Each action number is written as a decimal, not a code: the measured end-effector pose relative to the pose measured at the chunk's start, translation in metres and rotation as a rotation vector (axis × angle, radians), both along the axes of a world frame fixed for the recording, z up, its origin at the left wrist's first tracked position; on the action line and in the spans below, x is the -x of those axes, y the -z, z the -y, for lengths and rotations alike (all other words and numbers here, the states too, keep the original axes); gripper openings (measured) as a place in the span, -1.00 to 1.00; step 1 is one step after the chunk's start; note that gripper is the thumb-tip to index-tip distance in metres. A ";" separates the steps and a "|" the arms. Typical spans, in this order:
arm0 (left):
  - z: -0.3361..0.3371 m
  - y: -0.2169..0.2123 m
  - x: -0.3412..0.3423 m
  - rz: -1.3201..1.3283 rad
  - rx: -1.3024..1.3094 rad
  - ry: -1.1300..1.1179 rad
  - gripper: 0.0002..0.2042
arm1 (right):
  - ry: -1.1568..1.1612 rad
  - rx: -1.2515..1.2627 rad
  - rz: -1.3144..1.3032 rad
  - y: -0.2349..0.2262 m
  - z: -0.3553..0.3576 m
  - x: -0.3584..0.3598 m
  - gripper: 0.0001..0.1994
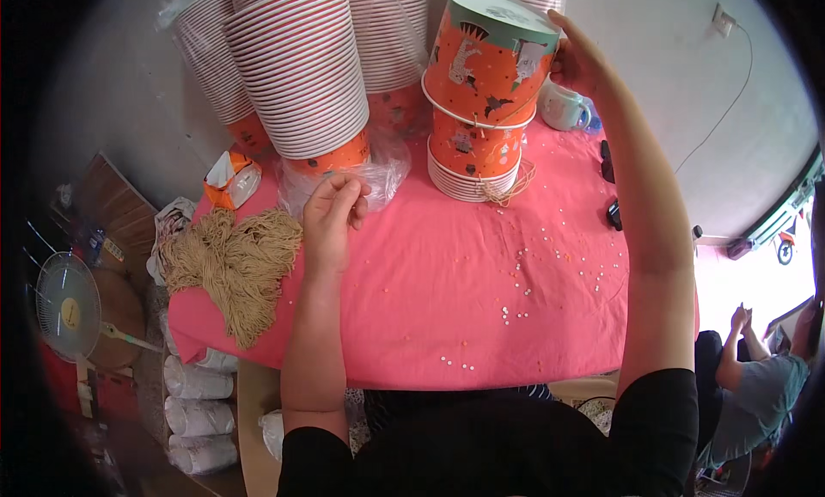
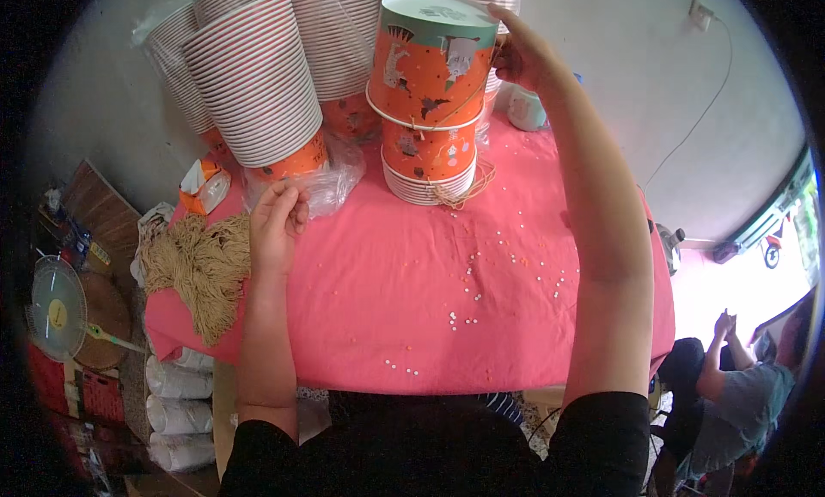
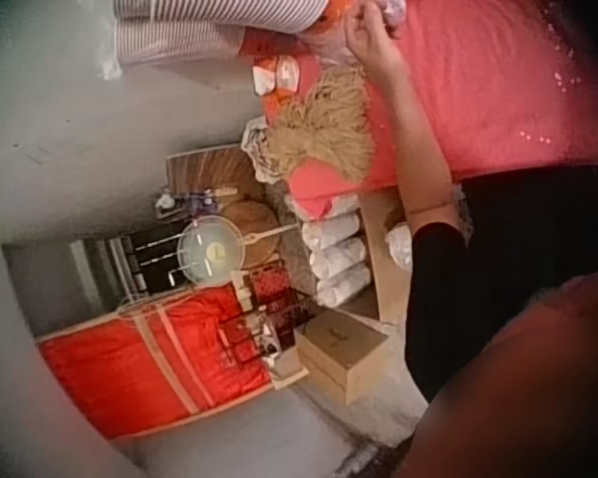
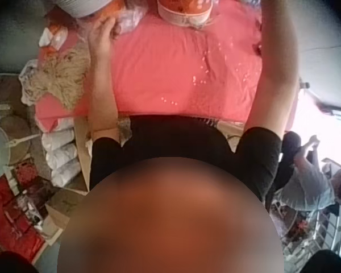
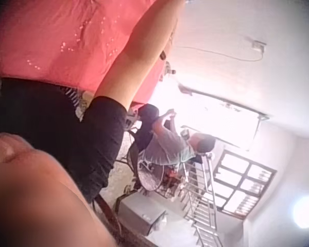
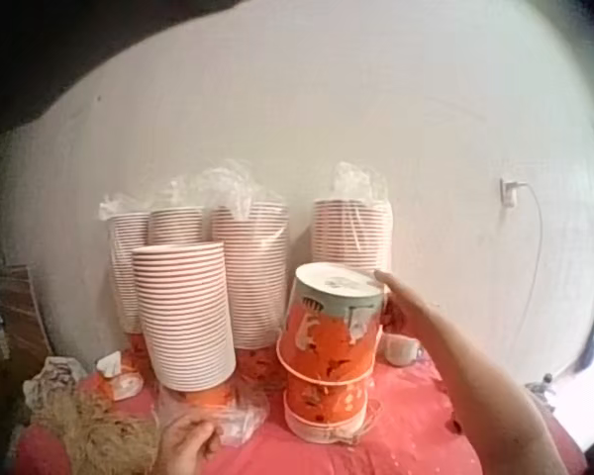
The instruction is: The recorder is placing rubber bands around large paper tubs as part of a packaging process.
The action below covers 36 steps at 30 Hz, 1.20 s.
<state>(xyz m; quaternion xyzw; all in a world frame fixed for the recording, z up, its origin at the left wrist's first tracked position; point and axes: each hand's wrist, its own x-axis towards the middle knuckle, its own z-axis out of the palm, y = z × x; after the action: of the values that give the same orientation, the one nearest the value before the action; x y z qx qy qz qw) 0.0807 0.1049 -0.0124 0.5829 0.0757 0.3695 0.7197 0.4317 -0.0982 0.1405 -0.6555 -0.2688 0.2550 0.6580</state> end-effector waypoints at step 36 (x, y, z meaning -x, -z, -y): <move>0.002 -0.001 0.001 -0.069 -0.105 -0.005 -0.88 | -0.085 0.300 -0.162 0.061 -0.018 -0.013 -0.55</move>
<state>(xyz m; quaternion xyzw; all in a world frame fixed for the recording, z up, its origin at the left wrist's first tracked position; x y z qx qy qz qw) 0.0795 0.1024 -0.0113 0.6321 0.0825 0.3543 0.6842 0.4447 -0.0806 0.0794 -0.7116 -0.2011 0.3718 0.5612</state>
